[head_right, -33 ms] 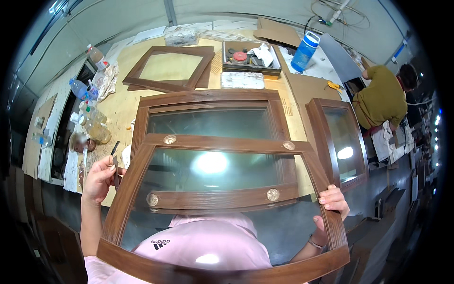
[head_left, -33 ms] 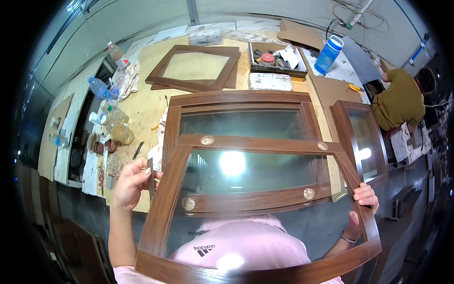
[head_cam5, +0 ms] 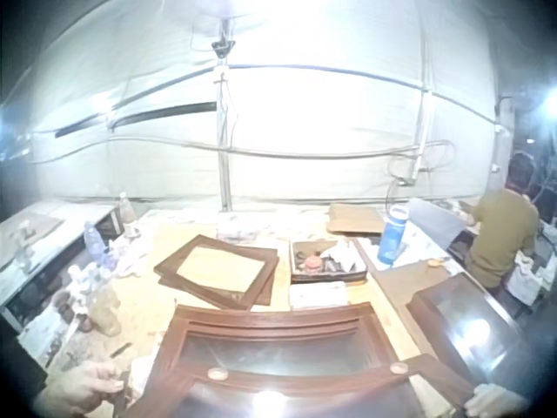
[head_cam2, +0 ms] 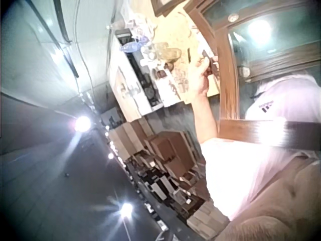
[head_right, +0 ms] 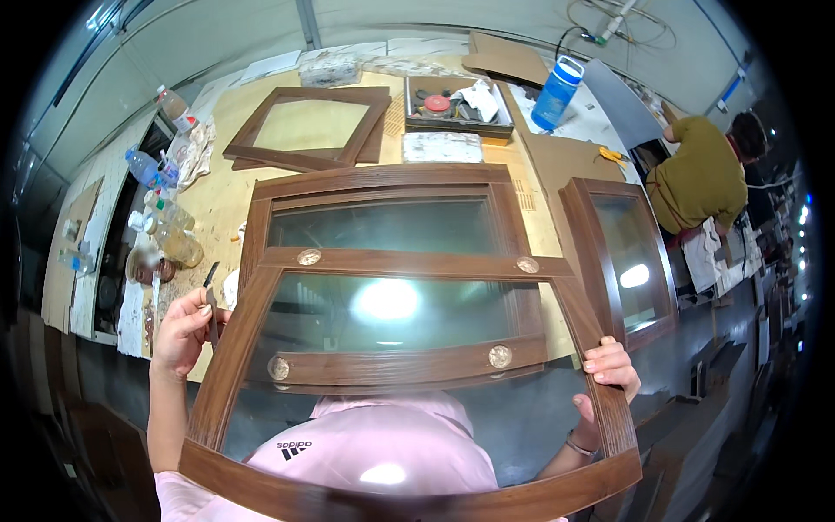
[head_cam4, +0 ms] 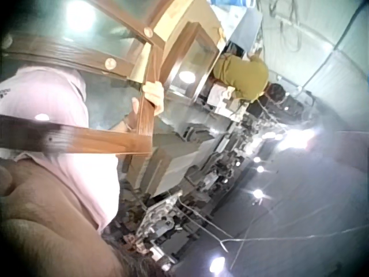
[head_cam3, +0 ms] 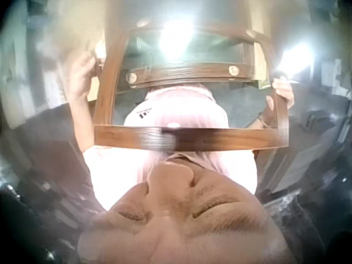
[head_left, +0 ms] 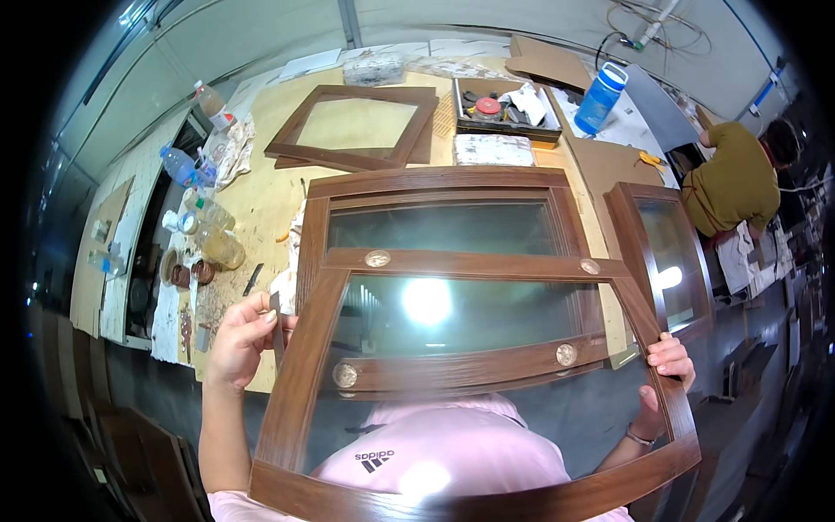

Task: The person wipes the wooden frames of windows with a cloth and then inserts glass panes into the frames.

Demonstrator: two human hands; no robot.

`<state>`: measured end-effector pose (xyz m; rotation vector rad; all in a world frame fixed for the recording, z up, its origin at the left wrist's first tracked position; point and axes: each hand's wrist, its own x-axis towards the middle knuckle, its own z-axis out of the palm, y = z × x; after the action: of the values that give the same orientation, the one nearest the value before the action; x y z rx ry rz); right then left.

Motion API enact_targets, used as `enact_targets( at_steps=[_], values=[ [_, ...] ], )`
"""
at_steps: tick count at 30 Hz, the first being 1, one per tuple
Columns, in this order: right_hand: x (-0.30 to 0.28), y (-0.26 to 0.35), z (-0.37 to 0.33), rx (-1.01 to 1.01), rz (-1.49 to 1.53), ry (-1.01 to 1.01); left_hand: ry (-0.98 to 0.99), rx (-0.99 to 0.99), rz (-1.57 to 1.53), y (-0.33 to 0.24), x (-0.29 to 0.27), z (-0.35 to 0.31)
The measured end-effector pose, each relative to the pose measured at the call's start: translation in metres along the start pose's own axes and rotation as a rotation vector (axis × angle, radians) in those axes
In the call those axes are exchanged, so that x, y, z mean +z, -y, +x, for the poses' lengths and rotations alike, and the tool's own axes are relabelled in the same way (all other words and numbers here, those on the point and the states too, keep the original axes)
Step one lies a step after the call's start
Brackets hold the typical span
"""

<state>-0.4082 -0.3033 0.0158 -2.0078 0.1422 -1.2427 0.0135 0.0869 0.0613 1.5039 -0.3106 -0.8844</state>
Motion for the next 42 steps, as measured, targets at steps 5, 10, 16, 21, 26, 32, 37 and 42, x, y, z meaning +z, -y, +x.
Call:
enact_targets(
  at_steps=[5, 10, 16, 21, 26, 32, 37, 42],
  values=[
    [-0.022, -0.019, -0.014, -0.083, 0.014, 0.041, -0.026, 0.124, 0.038, -0.002, 0.027, 0.023],
    [0.013, -0.026, 0.02, -0.112, 0.183, 0.049, 0.041, 0.205, 0.031, -0.004, -0.008, 0.022],
    [0.023, -0.027, 0.022, -0.08, 0.098, 0.078, 0.205, 0.135, 0.068, 0.005, -0.073, 0.077],
    [0.027, -0.038, 0.01, -0.037, -0.004, 0.081, 0.114, 0.127, 0.131, 0.007, -0.066, 0.097],
    [0.034, -0.054, -0.01, 0.019, -0.075, 0.027, -0.005, 0.092, 0.375, 0.007, -0.03, 0.097],
    [0.038, -0.072, -0.018, 0.015, -0.076, 0.02, -0.005, 0.332, 0.798, -0.035, 0.058, 0.092],
    [0.033, -0.081, -0.024, 0.018, -0.12, 0.009, 0.615, 0.615, 0.845, -0.021, 0.262, 0.067],
    [0.033, -0.076, -0.02, 0.028, -0.133, 0.017, 0.916, 1.023, 0.867, 0.024, 0.367, 0.051]
  ],
)
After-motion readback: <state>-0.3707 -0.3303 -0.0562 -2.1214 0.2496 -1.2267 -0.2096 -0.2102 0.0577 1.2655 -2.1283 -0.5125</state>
